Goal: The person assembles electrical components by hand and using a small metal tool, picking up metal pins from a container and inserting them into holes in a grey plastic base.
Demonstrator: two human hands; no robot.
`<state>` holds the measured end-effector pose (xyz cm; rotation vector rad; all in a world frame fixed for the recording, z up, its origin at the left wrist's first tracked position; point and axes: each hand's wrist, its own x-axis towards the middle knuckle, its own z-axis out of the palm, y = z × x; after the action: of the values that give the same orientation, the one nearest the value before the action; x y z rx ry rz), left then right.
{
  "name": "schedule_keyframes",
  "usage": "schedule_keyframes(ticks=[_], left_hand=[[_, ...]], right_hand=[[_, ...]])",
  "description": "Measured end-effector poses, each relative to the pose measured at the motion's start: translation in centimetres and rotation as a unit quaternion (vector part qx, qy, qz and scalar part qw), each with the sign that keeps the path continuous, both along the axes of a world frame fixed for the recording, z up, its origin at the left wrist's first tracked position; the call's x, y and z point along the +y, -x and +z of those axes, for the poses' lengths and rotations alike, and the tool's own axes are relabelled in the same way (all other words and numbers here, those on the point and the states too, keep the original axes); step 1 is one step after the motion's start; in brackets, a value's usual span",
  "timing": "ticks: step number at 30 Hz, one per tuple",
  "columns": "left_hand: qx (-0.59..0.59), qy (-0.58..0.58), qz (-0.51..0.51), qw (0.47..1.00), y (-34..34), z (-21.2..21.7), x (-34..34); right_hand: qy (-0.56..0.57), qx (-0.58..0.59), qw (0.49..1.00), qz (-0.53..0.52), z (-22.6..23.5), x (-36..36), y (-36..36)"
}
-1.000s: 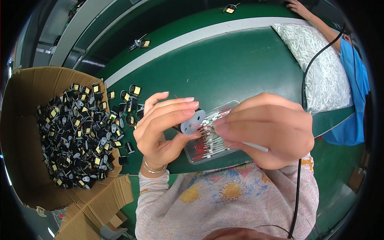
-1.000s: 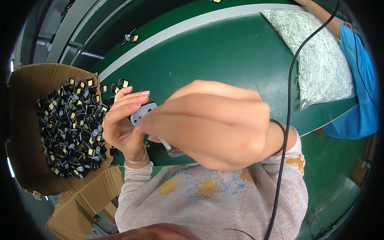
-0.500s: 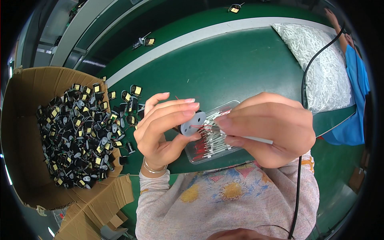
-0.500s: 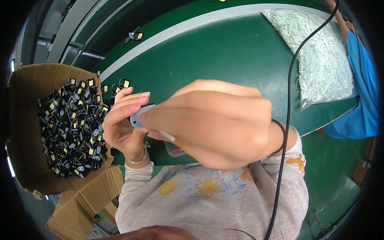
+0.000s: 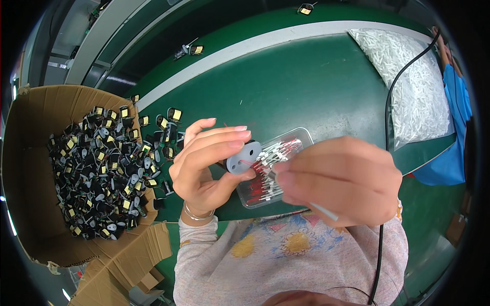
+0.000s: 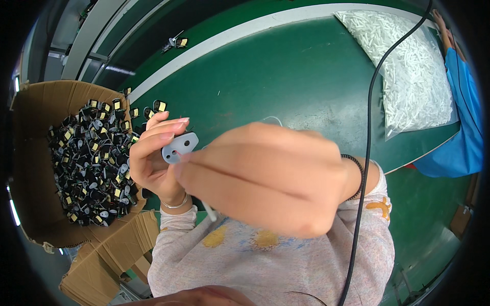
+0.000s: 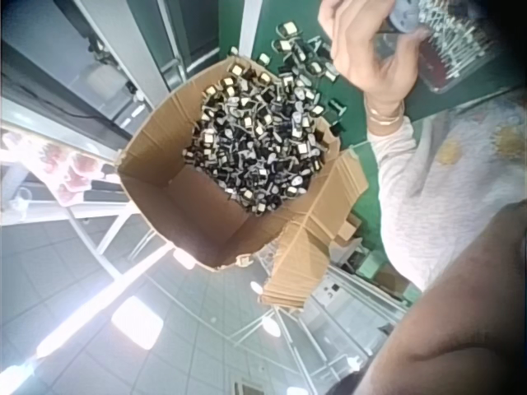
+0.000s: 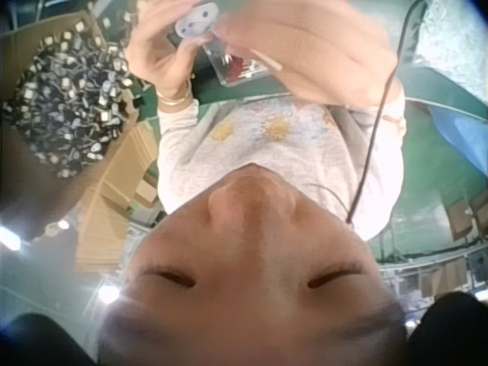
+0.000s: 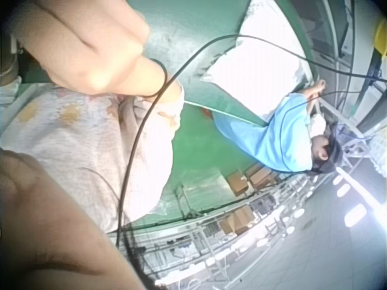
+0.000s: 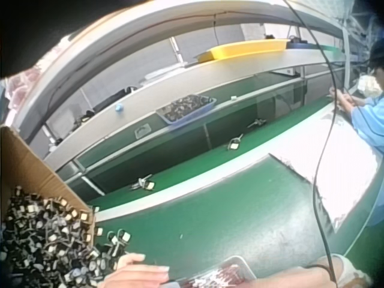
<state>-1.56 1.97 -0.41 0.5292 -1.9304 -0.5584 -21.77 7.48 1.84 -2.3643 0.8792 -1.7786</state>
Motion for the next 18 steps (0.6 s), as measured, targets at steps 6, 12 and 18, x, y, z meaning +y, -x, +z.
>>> schedule_keyframes(ticks=[6,12,18], left_hand=[[0.021,-0.003,-0.01,1.0,0.05,-0.02,0.01],[0.027,-0.003,-0.015,1.0,0.03,-0.16,0.02],[0.028,-0.004,-0.019,0.999,-0.05,-0.11,-0.03]], right_hand=[[0.015,-0.014,1.0,-0.005,-0.09,0.25,-0.3],[0.033,-0.049,0.998,-0.011,-0.31,0.08,-0.75],[0.037,-0.045,0.998,-0.011,-0.08,0.11,-0.82]])
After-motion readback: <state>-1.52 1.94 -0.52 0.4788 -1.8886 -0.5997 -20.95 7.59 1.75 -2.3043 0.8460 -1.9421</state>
